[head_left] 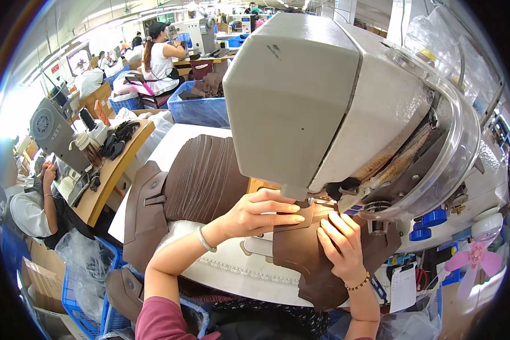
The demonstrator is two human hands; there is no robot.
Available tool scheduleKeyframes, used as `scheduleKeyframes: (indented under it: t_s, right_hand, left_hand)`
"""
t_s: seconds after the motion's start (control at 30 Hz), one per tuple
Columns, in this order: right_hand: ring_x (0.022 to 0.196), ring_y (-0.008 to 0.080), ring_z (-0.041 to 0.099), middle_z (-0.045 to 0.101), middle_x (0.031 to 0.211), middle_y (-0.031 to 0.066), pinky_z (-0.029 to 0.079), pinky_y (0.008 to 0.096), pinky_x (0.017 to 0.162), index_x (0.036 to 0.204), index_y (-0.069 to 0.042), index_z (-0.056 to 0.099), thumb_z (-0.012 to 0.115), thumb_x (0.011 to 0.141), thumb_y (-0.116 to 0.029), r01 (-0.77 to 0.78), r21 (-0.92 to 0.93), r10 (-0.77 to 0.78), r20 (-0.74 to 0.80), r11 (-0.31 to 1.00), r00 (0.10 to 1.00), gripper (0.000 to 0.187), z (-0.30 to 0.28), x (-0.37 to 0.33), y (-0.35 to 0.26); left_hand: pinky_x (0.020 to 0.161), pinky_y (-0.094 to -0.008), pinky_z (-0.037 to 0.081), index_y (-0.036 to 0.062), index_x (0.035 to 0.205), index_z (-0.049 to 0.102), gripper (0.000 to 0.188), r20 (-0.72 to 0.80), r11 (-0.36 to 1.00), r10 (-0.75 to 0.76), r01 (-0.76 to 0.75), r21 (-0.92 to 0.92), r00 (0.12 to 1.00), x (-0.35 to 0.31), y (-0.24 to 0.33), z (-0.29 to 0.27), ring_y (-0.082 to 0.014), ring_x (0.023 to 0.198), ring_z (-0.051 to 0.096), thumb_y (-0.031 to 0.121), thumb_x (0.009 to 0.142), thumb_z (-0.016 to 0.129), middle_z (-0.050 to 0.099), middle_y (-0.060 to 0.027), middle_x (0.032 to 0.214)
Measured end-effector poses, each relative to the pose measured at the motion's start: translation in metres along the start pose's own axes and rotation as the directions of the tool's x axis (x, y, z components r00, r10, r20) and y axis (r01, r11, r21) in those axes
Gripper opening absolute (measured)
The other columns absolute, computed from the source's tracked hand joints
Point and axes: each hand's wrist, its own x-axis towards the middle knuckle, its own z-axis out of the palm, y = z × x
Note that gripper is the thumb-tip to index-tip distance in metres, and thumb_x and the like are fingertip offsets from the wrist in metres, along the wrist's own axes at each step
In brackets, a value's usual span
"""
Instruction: Sewing leather components of a shoe using an industrial sewing machine.
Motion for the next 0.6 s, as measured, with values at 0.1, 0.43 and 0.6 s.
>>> scheduleKeyframes:
  t_s: [0.1,0.43,0.6]
  right_hand:
    - [0.112,0.0342,0.057,0.061,0.114,0.0142,0.045,0.0497,0.095,0.104,0.001,0.064,0.057,0.077,-0.011,0.018,0.005,-0.018,-0.004,1.000,1.000,0.030,0.000,-0.001,0.001]
    - [0.109,0.0315,0.060,0.063,0.112,0.0128,0.049,0.0435,0.088,0.101,0.001,0.066,0.058,0.070,-0.012,0.010,-0.004,-0.010,0.028,1.000,1.000,0.034,-0.011,0.011,0.001]
    - [0.105,0.0268,0.063,0.065,0.108,0.0102,0.053,0.0343,0.080,0.100,-0.001,0.067,0.060,0.067,-0.013,0.020,-0.022,-0.020,0.036,1.000,0.999,0.036,-0.019,0.019,0.002]
  left_hand:
    - [0.087,-0.0365,0.052,0.0127,0.111,0.070,0.041,-0.015,0.998,0.034,-0.033,0.053,0.999,0.002,0.000,-0.001,-0.0217,0.103,0.059,0.015,0.070,0.067,0.063,-0.0012,0.112]
    - [0.084,-0.0340,0.055,0.0023,0.108,0.068,0.032,0.076,0.950,0.146,-0.161,0.268,0.986,0.010,0.014,-0.007,-0.0220,0.104,0.062,0.009,0.078,0.061,0.062,-0.0071,0.111]
    - [0.086,-0.0336,0.054,0.0023,0.107,0.068,0.032,0.111,0.939,0.146,-0.173,0.298,0.983,0.015,0.020,-0.012,-0.0218,0.104,0.063,0.009,0.077,0.061,0.063,-0.0068,0.110]
